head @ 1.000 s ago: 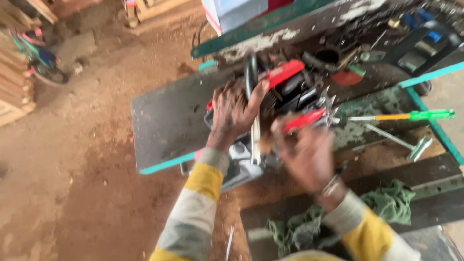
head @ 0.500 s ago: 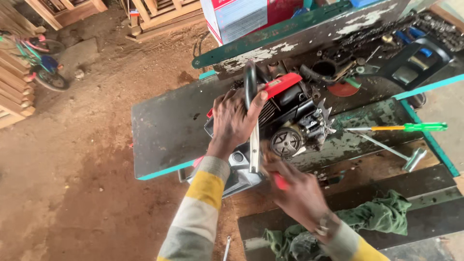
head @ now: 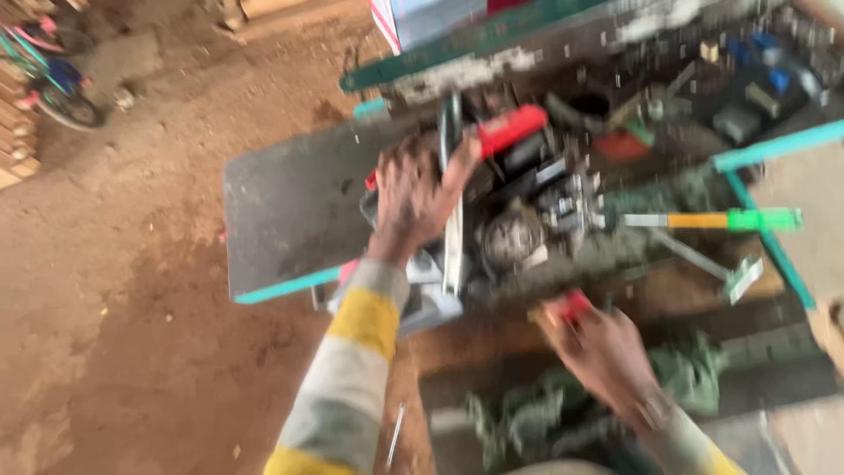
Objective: The person cleans a chainsaw engine with a brush and a cloth, then uses a screwdriver and a socket wrench to manipulate internal components.
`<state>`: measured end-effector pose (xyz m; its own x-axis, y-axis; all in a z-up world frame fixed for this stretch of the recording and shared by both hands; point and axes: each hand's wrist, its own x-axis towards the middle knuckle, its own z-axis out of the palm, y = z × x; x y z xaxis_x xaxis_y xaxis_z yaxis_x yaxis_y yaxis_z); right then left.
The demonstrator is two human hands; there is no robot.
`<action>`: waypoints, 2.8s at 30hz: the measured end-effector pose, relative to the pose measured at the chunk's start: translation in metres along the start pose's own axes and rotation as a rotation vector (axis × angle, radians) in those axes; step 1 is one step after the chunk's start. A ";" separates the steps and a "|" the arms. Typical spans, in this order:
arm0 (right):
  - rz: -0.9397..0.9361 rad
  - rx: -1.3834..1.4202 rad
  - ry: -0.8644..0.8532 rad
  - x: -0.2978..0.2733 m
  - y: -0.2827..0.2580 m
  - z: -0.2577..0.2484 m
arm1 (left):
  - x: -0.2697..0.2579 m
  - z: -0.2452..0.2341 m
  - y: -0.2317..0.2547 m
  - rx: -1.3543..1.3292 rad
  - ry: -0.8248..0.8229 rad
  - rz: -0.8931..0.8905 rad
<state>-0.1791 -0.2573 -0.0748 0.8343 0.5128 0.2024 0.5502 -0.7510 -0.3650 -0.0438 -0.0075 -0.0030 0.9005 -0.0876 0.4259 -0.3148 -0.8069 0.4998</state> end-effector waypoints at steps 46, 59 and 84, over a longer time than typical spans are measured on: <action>0.018 0.129 0.397 0.068 0.001 -0.070 | -0.011 0.000 0.008 0.254 0.227 0.299; -0.404 0.363 0.212 0.125 0.023 -0.120 | 0.000 -0.012 0.020 -0.060 0.052 0.003; -0.552 0.378 -0.021 0.159 0.107 -0.146 | -0.016 0.006 0.008 -0.034 0.048 -0.030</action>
<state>0.0178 -0.3166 0.0507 0.4306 0.7911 0.4345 0.8428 -0.1802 -0.5072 -0.0587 -0.0161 -0.0098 0.8947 -0.0353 0.4453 -0.2990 -0.7881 0.5381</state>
